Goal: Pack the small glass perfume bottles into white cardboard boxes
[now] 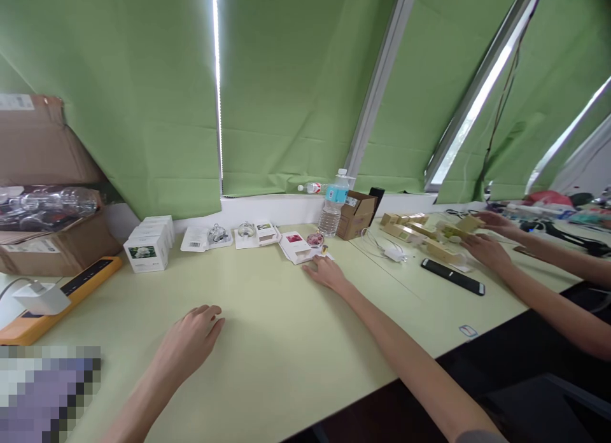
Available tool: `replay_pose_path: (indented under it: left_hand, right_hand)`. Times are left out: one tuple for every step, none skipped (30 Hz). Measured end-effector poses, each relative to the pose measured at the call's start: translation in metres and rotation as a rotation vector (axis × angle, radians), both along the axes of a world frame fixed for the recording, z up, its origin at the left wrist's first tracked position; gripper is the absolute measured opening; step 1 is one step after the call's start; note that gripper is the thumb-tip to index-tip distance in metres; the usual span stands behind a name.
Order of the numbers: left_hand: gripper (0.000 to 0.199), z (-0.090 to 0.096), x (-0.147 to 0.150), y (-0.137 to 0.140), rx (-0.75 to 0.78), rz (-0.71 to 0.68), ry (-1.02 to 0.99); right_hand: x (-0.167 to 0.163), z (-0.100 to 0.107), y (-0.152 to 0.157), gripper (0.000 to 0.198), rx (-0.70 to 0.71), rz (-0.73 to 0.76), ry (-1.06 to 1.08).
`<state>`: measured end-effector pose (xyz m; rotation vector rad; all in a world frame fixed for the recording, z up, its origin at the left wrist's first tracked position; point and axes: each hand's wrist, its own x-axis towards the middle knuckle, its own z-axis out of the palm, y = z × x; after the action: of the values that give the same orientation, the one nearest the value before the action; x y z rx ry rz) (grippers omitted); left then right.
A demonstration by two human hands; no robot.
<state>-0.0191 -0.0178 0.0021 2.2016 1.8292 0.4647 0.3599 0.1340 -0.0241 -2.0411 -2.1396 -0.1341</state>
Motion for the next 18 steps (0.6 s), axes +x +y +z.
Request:
replay_pose_path:
  left_hand:
    - [0.038, -0.001, -0.001, 0.0, 0.006, 0.0, -0.005]
    - [0.037, -0.002, -0.001, 0.001, 0.011, 0.0, -0.008]
    - [0.037, -0.003, -0.002, 0.001, 0.015, 0.0, -0.011]
    - [0.037, -0.004, -0.003, 0.002, 0.018, 0.001, -0.013]
    - [0.037, -0.005, -0.004, 0.003, 0.021, 0.002, -0.015]
    - [0.037, -0.006, -0.005, 0.004, 0.023, 0.002, -0.016]
    - [0.037, -0.007, -0.005, 0.004, 0.027, 0.003, -0.018]
    - [0.037, -0.008, -0.006, 0.005, 0.029, 0.003, -0.02]
    - [0.037, -0.009, -0.006, 0.006, 0.034, 0.003, -0.023]
    - [0.037, -0.01, -0.007, 0.007, 0.04, 0.002, -0.024]
    - [0.037, -0.01, -0.007, 0.008, 0.048, 0.001, -0.026]
    - [0.036, -0.011, -0.007, 0.008, 0.057, -0.001, -0.028]
    - [0.036, -0.012, -0.007, 0.009, 0.066, -0.003, -0.031]
    - [0.036, -0.013, -0.007, 0.009, 0.074, -0.006, -0.035]
    - [0.036, -0.013, -0.007, 0.009, 0.08, -0.01, -0.039]
    - [0.036, -0.014, -0.007, 0.009, 0.084, -0.015, -0.042]
    - [0.036, -0.014, -0.006, 0.009, 0.086, -0.021, -0.046]
    - [0.036, -0.014, -0.006, 0.009, 0.085, -0.025, -0.048]
  right_hand:
    - [-0.001, 0.0, -0.005, 0.059, -0.003, 0.006, -0.001]
    - [-0.002, 0.0, -0.011, 0.06, -0.007, 0.015, -0.002]
    - [-0.003, 0.0, -0.016, 0.06, -0.006, 0.028, -0.003]
    - [-0.004, 0.0, -0.021, 0.061, -0.006, 0.038, -0.006]
    - [-0.005, 0.0, -0.027, 0.063, -0.007, 0.044, -0.01]
    - [-0.006, 0.0, -0.032, 0.064, -0.008, 0.047, -0.014]
    - [-0.007, 0.0, -0.037, 0.066, -0.011, 0.049, -0.02]
    - [-0.008, -0.001, -0.041, 0.068, -0.011, 0.054, -0.023]
    - [-0.009, -0.001, -0.046, 0.069, -0.012, 0.062, -0.025]
    - [-0.01, -0.001, -0.05, 0.069, -0.015, 0.072, -0.025]
    - [-0.01, -0.001, -0.053, 0.068, -0.015, 0.082, -0.023]
    - [-0.01, -0.001, -0.056, 0.066, -0.014, 0.091, -0.02]
    - [-0.011, -0.001, -0.059, 0.064, -0.011, 0.098, -0.018]
    - [-0.011, -0.001, -0.062, 0.062, -0.009, 0.103, -0.015]
    - [-0.012, 0.0, -0.065, 0.061, -0.007, 0.105, -0.013]
    - [-0.013, 0.0, -0.067, 0.059, -0.006, 0.105, -0.01]
    - [-0.014, 0.001, -0.07, 0.058, -0.006, 0.105, -0.007]
    - [-0.016, 0.001, -0.073, 0.056, -0.008, 0.107, -0.005]
